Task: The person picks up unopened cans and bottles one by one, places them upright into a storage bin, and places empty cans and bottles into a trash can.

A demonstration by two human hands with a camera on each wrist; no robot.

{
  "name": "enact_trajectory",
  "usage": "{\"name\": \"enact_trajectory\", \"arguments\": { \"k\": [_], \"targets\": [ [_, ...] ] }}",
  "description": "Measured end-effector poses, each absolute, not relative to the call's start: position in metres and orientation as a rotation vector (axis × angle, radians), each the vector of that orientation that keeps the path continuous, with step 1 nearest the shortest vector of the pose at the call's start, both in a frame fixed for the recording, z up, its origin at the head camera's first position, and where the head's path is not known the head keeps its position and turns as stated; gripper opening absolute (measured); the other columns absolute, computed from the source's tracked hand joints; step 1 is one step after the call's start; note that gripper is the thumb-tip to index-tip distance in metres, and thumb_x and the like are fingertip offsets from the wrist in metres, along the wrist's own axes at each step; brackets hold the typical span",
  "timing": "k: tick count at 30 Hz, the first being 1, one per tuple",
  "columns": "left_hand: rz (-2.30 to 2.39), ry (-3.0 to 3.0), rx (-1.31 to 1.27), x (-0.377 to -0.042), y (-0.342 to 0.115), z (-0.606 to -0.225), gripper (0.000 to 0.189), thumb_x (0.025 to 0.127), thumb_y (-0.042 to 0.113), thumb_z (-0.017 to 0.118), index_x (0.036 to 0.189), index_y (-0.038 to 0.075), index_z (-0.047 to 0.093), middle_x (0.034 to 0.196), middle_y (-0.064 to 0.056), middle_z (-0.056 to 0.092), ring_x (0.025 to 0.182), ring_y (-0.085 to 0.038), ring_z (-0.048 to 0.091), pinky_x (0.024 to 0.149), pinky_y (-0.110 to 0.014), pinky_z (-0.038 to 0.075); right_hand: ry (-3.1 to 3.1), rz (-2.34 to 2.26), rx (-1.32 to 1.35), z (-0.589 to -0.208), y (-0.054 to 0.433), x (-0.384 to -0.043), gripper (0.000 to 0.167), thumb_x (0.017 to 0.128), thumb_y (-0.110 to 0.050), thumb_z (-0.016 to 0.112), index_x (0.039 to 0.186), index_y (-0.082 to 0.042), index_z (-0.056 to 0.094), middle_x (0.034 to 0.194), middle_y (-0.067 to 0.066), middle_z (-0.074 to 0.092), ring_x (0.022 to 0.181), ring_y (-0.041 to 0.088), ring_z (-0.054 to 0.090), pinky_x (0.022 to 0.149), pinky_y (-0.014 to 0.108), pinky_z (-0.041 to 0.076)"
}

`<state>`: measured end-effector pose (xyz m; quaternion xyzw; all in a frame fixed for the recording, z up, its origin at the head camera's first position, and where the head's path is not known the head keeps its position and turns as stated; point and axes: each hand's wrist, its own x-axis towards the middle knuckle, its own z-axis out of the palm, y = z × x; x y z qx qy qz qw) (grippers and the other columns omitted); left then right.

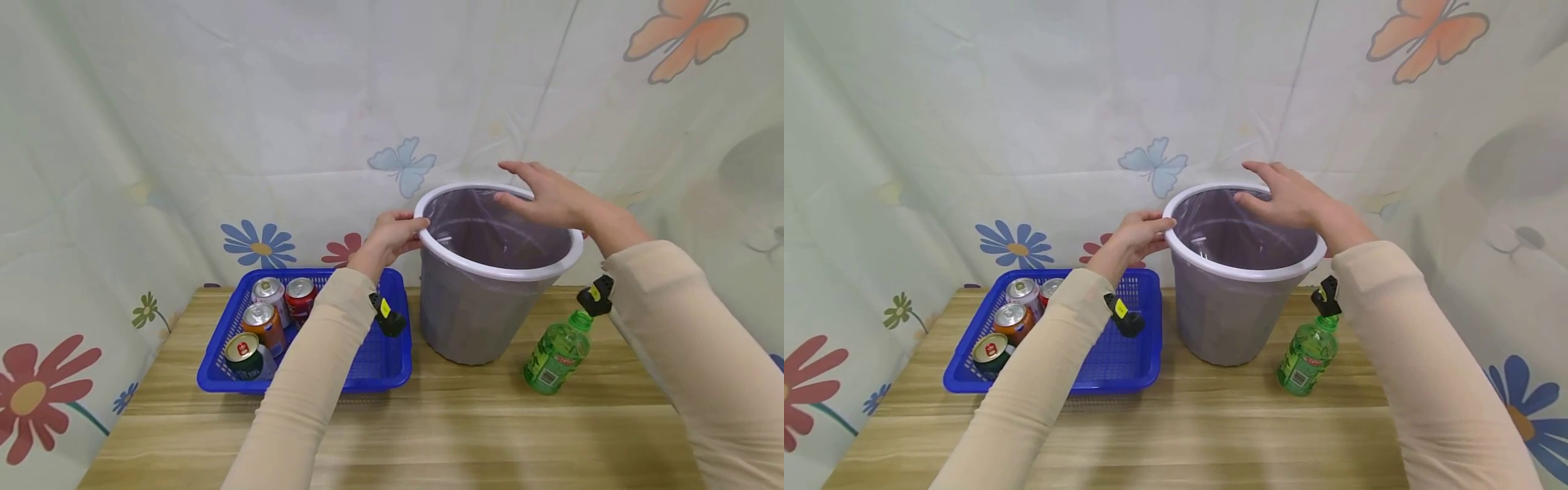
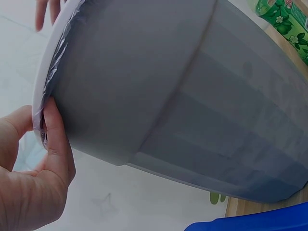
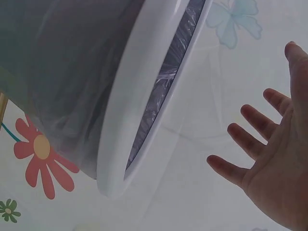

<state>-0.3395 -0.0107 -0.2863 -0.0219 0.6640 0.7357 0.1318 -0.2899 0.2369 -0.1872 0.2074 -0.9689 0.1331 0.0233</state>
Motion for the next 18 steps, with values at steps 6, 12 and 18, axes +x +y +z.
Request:
{"name": "enact_trajectory", "arguments": {
  "k": [6,12,18],
  "targets": [
    [2.121,1.936,-0.066,-0.339,-0.012,-0.286,0.042,0.085,0.014,0.066,0.123,0.003,0.051,0.1,-0.011,0.059,0.073,-0.017,0.062,0.073,-0.027,0.056,-2.946,0.407,0.642,-0.188,0.244,-0.284,0.064,0.094,-0.047,0.041,0.146,-0.015,0.023,0.146,0.021,0.027,0.132,0.041,0.026,0.102,0.06,0.026],
    [2.114,1.968,-0.065,-0.338,-0.014,-0.286,0.043,0.084,0.016,0.067,0.122,0.004,0.052,0.103,-0.012,0.058,0.075,-0.018,0.063,0.073,-0.027,0.056,-2.856,0.403,0.637,-0.191,0.25,-0.279,0.055,0.094,-0.043,0.043,0.139,-0.01,0.037,0.137,0.02,0.039,0.123,0.04,0.039,0.095,0.058,0.033],
    [2.129,1.944,-0.058,-0.339,-0.013,-0.288,0.044,0.084,0.014,0.067,0.123,0.002,0.051,0.1,-0.011,0.059,0.073,-0.017,0.062,0.072,-0.027,0.056,-2.748,0.41,0.666,-0.193,0.256,-0.274,0.045,0.094,-0.034,0.047,0.13,-0.007,0.047,0.126,0.019,0.048,0.114,0.038,0.046,0.088,0.056,0.038]
  ]
}}
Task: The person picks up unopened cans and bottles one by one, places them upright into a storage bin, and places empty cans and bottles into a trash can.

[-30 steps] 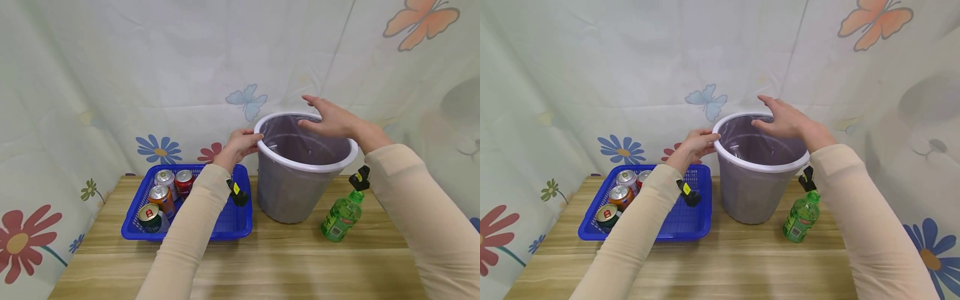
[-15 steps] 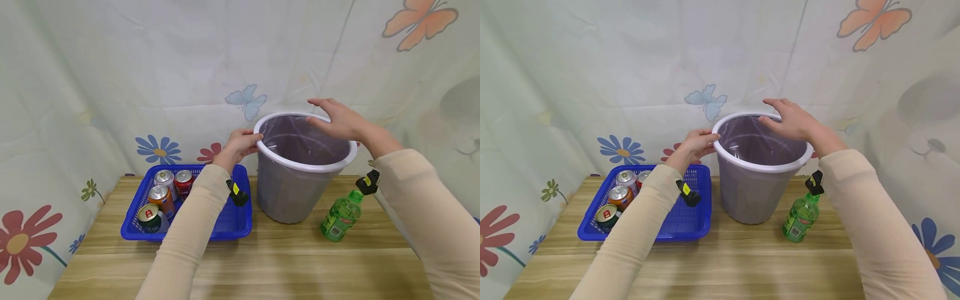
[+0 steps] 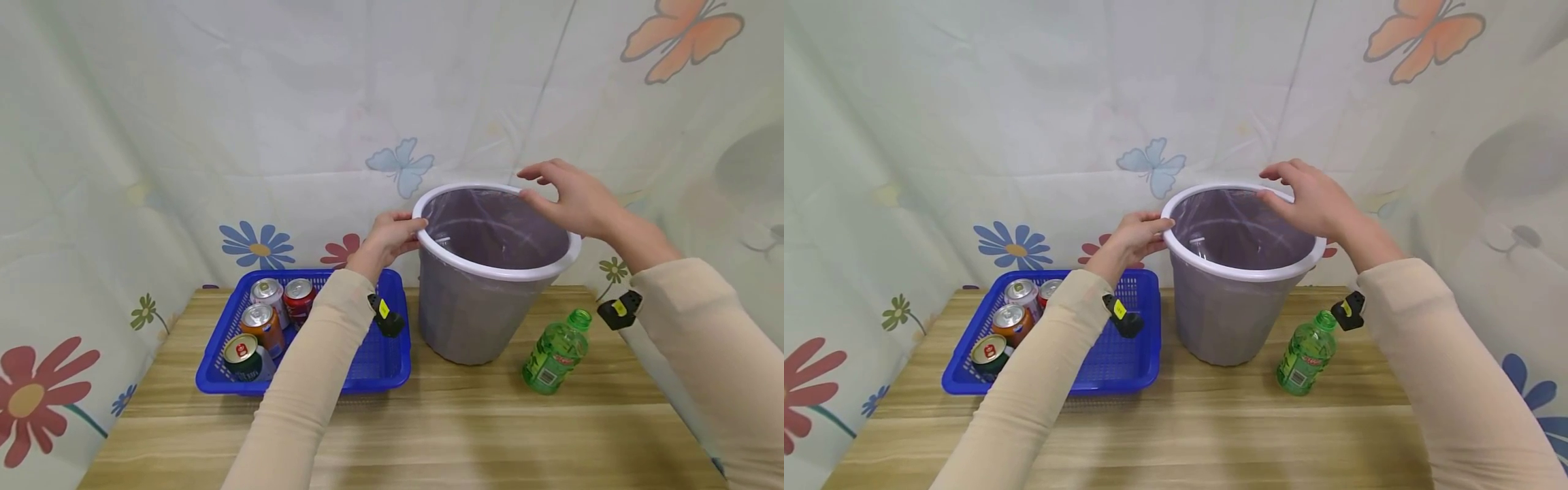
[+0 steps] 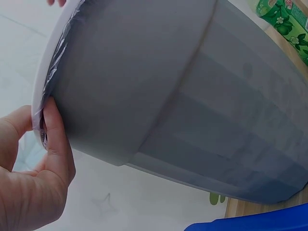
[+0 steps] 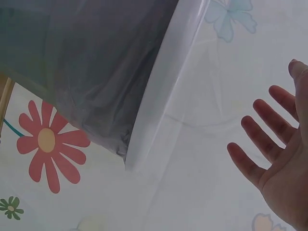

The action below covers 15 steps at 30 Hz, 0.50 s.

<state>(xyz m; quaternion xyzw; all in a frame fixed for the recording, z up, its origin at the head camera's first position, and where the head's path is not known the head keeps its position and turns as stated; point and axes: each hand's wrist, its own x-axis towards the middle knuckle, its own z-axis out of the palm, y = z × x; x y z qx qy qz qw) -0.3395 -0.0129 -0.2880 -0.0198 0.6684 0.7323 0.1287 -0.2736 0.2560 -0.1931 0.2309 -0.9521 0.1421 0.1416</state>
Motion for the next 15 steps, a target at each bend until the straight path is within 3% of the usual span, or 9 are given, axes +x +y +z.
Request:
{"name": "enact_trajectory", "arguments": {
  "k": [15],
  "targets": [
    [2.137,1.934,-0.082,-0.339,-0.015,-0.288,0.044,0.084,0.014,0.067,0.124,0.003,0.051,0.102,-0.011,0.059,0.073,-0.017,0.063,0.074,-0.028,0.056,-2.624,0.417,0.669,-0.203,0.271,-0.257,0.033,0.091,-0.016,0.053,0.121,-0.002,0.052,0.111,0.015,0.058,0.096,0.032,0.058,0.082,0.05,0.046]
  ]
}}
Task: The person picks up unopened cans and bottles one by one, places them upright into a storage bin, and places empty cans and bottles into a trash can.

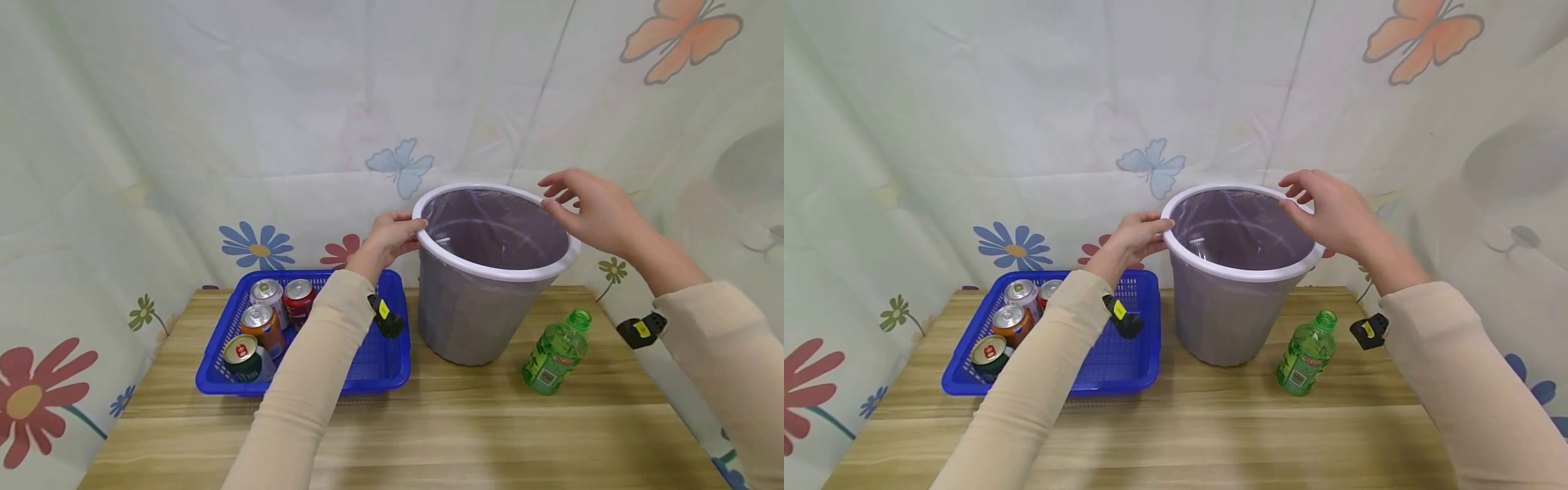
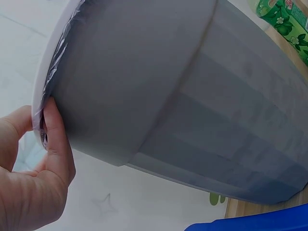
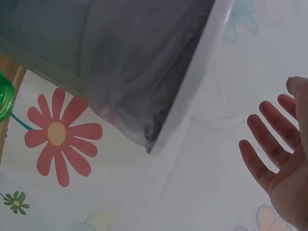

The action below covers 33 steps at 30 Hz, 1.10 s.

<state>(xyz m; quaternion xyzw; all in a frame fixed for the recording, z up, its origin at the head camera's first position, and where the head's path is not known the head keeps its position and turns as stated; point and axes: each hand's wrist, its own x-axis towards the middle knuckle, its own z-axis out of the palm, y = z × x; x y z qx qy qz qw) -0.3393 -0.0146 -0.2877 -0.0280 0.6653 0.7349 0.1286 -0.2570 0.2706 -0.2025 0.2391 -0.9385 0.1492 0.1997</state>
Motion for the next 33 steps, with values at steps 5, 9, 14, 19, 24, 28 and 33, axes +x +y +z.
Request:
{"name": "enact_trajectory", "arguments": {
  "k": [5,9,14,19,24,28,33],
  "targets": [
    [2.141,1.922,-0.072,-0.34,-0.014,-0.288,0.042,0.084,0.013,0.066,0.122,0.003,0.052,0.097,-0.01,0.059,0.072,-0.017,0.062,0.072,-0.028,0.056,-2.58,0.416,0.635,-0.211,0.276,-0.251,0.031,0.089,-0.01,0.054,0.118,0.0,0.053,0.101,0.013,0.061,0.09,0.03,0.06,0.077,0.047,0.049],
    [2.138,1.916,-0.063,-0.34,-0.012,-0.287,0.041,0.085,0.013,0.065,0.122,0.003,0.052,0.094,-0.01,0.06,0.072,-0.016,0.062,0.072,-0.027,0.056,-2.572,0.42,0.606,-0.218,0.28,-0.244,0.031,0.088,-0.009,0.054,0.117,0.0,0.053,0.099,0.013,0.061,0.088,0.029,0.06,0.075,0.047,0.05],
    [2.136,1.918,-0.064,-0.34,-0.011,-0.287,0.041,0.085,0.013,0.066,0.122,0.002,0.052,0.094,-0.01,0.059,0.072,-0.016,0.062,0.073,-0.028,0.056,-2.542,0.38,0.596,-0.225,0.285,-0.236,0.027,0.086,-0.008,0.058,0.112,-0.001,0.056,0.095,0.01,0.062,0.083,0.025,0.061,0.07,0.04,0.051],
    [2.138,1.922,-0.062,-0.341,-0.011,-0.287,0.04,0.085,0.012,0.065,0.122,0.002,0.052,0.094,-0.01,0.059,0.072,-0.016,0.061,0.074,-0.028,0.056,-2.529,0.359,0.592,-0.233,0.291,-0.228,0.026,0.083,-0.007,0.062,0.109,0.0,0.058,0.094,0.01,0.062,0.081,0.023,0.06,0.065,0.021,0.048],
    [2.141,1.918,-0.065,-0.34,-0.011,-0.287,0.04,0.085,0.012,0.065,0.122,0.003,0.052,0.094,-0.01,0.06,0.072,-0.016,0.061,0.074,-0.028,0.056,-2.499,0.351,0.598,-0.242,0.297,-0.22,0.025,0.08,-0.004,0.065,0.104,0.0,0.06,0.091,0.009,0.062,0.078,0.022,0.06,0.063,0.008,0.041],
    [2.141,1.918,-0.065,-0.34,-0.011,-0.287,0.041,0.085,0.012,0.065,0.122,0.003,0.052,0.095,-0.01,0.06,0.072,-0.016,0.062,0.073,-0.028,0.056,-2.48,0.367,0.598,-0.249,0.302,-0.215,0.023,0.079,-0.002,0.067,0.101,0.0,0.061,0.09,0.007,0.062,0.076,0.017,0.058,0.063,0.0,0.037],
    [2.137,1.92,-0.066,-0.34,-0.011,-0.287,0.041,0.085,0.013,0.065,0.122,0.003,0.052,0.094,-0.01,0.06,0.072,-0.016,0.062,0.073,-0.027,0.056,-2.471,0.395,0.584,-0.257,0.307,-0.209,0.023,0.079,-0.001,0.067,0.101,-0.002,0.061,0.091,0.005,0.062,0.077,-0.007,0.047,0.064,0.001,0.039]
  ]
}}
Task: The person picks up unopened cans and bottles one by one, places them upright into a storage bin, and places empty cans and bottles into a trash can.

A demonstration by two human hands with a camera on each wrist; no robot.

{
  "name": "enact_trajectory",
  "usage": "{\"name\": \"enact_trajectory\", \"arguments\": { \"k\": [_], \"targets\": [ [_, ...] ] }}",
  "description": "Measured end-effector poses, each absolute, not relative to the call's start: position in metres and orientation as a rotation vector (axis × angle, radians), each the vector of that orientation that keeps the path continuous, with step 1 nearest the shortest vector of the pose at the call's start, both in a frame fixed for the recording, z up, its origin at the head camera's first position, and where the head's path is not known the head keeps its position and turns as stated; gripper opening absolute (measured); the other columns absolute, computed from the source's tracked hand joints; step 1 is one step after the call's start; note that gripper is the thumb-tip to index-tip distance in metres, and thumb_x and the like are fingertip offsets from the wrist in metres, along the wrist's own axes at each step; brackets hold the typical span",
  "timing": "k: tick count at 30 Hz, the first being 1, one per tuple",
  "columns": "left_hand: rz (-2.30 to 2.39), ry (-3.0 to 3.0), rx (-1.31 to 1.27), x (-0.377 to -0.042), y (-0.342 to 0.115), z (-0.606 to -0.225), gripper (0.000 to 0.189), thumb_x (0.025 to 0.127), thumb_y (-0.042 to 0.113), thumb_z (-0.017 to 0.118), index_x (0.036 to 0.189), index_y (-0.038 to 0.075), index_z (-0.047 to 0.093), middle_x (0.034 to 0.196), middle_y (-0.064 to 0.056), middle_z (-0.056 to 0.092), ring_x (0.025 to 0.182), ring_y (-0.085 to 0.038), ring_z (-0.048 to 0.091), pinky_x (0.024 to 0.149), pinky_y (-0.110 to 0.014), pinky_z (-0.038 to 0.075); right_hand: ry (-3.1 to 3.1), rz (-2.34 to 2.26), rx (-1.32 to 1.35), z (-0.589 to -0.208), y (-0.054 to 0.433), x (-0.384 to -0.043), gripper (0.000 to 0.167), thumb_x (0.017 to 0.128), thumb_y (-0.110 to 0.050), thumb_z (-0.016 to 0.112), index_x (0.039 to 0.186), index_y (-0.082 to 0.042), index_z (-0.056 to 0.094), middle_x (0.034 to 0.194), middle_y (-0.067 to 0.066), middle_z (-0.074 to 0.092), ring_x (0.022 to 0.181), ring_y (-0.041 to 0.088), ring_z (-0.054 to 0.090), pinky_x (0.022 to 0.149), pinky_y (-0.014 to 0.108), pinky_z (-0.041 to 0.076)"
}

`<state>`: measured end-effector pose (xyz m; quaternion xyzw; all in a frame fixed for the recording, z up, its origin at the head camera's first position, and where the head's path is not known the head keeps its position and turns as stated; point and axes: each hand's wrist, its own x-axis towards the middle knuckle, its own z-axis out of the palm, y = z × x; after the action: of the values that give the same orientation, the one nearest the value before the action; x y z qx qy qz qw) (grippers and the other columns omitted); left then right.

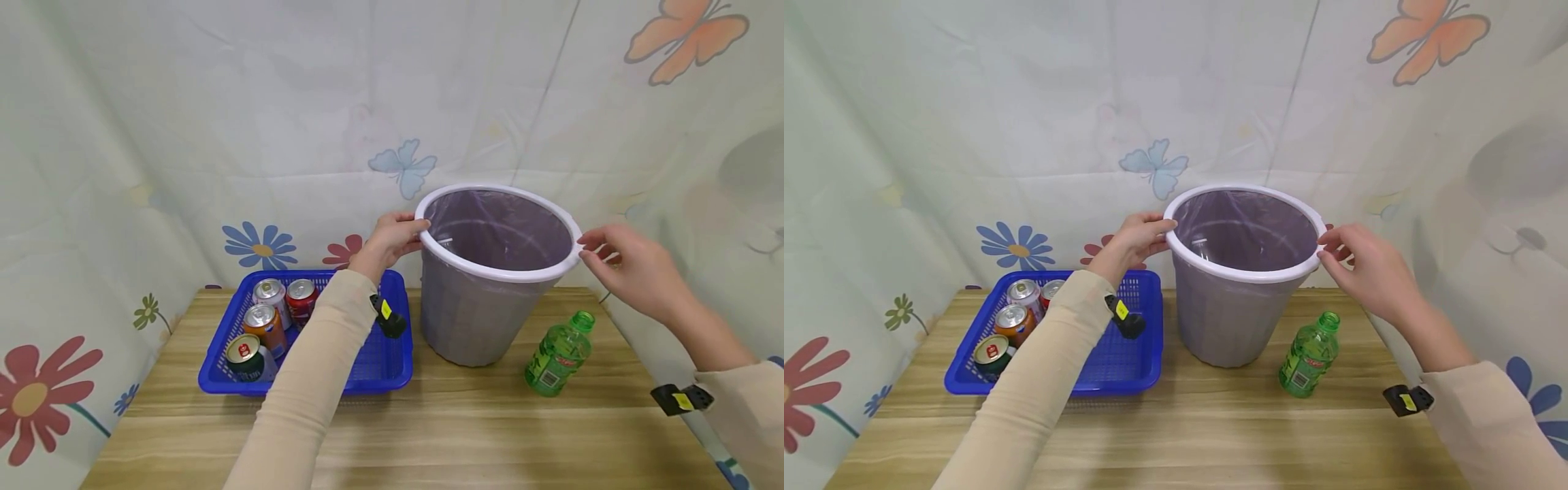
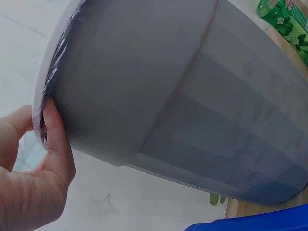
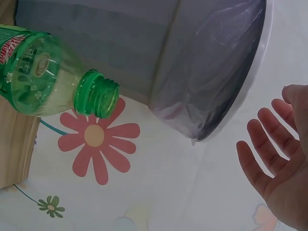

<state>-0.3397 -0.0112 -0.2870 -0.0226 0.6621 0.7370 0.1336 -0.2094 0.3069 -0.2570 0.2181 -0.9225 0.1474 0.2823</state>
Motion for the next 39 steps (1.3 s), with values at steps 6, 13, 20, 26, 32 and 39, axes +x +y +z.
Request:
{"name": "enact_trajectory", "arguments": {
  "k": [6,13,20,26,32,39],
  "targets": [
    [2.139,1.913,-0.066,-0.339,-0.011,-0.287,0.041,0.085,0.013,0.065,0.122,0.003,0.052,0.095,-0.009,0.06,0.072,-0.016,0.062,0.073,-0.027,0.056,-2.489,0.422,0.556,-0.265,0.312,-0.203,0.022,0.079,-0.002,0.067,0.101,-0.003,0.062,0.096,0.006,0.062,0.078,-0.013,0.042,0.065,-0.001,0.038],
    [2.148,1.914,-0.07,-0.339,-0.011,-0.287,0.041,0.084,0.013,0.066,0.122,0.003,0.053,0.095,-0.01,0.06,0.073,-0.016,0.062,0.073,-0.028,0.056,-2.489,0.41,0.551,-0.277,0.317,-0.196,0.024,0.08,-0.002,0.067,0.103,-0.003,0.061,0.09,0.003,0.061,0.076,-0.006,0.048,0.064,0.002,0.04],
    [2.145,1.914,-0.069,-0.339,-0.011,-0.287,0.04,0.085,0.013,0.066,0.121,0.003,0.053,0.095,-0.009,0.06,0.073,-0.016,0.062,0.071,-0.027,0.056,-2.484,0.435,0.537,-0.292,0.32,-0.191,0.023,0.078,0.001,0.067,0.1,-0.004,0.061,0.086,0.002,0.061,0.077,-0.009,0.045,0.064,0.003,0.04],
    [2.145,1.906,-0.064,-0.34,-0.012,-0.288,0.042,0.084,0.013,0.066,0.122,0.003,0.052,0.095,-0.01,0.06,0.073,-0.016,0.062,0.072,-0.027,0.056,-2.502,0.487,0.518,-0.307,0.324,-0.187,0.019,0.082,-0.002,0.064,0.101,-0.003,0.061,0.091,0.006,0.061,0.08,-0.014,0.041,0.063,0.004,0.041],
    [2.139,1.918,-0.064,-0.34,-0.011,-0.288,0.043,0.085,0.013,0.066,0.124,0.003,0.052,0.098,-0.011,0.06,0.075,-0.017,0.062,0.073,-0.028,0.056,-2.507,0.557,0.511,-0.319,0.328,-0.185,0.02,0.083,-0.003,0.064,0.103,-0.002,0.06,0.095,0.01,0.061,0.084,-0.018,0.039,0.065,0.001,0.039],
    [2.146,1.91,-0.062,-0.341,-0.011,-0.289,0.042,0.085,0.013,0.066,0.123,0.003,0.052,0.095,-0.01,0.06,0.073,-0.016,0.061,0.074,-0.028,0.056,-2.527,0.688,0.427,-0.331,0.333,-0.181,0.033,0.086,-0.009,0.063,0.117,0.001,0.054,0.104,0.017,0.058,0.09,-0.016,0.04,0.07,0.0,0.036]
  ]
}}
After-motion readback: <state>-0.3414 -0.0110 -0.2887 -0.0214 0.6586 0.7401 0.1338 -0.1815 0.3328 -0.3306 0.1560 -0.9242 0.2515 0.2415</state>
